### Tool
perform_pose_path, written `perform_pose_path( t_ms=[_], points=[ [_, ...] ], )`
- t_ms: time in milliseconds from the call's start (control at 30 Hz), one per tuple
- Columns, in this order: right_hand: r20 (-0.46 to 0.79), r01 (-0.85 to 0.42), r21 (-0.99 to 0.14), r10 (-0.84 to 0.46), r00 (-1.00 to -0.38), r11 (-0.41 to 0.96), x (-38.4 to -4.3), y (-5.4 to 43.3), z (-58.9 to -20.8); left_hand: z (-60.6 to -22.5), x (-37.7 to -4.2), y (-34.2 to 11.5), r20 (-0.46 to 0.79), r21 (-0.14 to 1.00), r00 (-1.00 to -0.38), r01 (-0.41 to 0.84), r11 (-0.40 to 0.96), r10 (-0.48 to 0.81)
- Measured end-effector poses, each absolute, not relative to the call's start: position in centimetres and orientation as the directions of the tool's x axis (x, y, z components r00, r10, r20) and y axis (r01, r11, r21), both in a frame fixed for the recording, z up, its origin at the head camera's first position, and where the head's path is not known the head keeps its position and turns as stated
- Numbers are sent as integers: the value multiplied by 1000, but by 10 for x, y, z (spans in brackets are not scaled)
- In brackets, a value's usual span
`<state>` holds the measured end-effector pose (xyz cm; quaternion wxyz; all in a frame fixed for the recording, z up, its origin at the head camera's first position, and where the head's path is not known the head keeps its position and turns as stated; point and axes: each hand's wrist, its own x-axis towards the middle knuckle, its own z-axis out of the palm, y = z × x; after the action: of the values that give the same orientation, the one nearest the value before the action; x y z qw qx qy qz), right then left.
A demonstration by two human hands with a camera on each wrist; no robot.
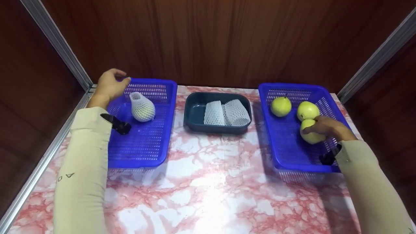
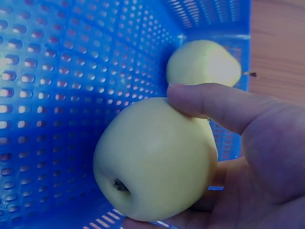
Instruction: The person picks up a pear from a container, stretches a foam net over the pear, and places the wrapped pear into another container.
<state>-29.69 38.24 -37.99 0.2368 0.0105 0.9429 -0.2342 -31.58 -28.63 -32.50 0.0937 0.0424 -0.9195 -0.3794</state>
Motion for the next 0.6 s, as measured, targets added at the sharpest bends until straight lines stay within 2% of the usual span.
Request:
perform_pose_path(
  t_ms=[200,433,600],
  points=[
    [-379,93,-472,-106,-919,877,-295,382,-374,-315,-319,-254,226,720,-958,42,693,-177],
    [-276,7,-444,-130,-952,896,-293,379,-361,-305,-326,-218,176,743,-967,7,669,-185],
    [-244,4,-478,-128,-961,878,-291,376,-349,-304,-331,-188,123,759,-981,-4,651,-149]
  ],
)
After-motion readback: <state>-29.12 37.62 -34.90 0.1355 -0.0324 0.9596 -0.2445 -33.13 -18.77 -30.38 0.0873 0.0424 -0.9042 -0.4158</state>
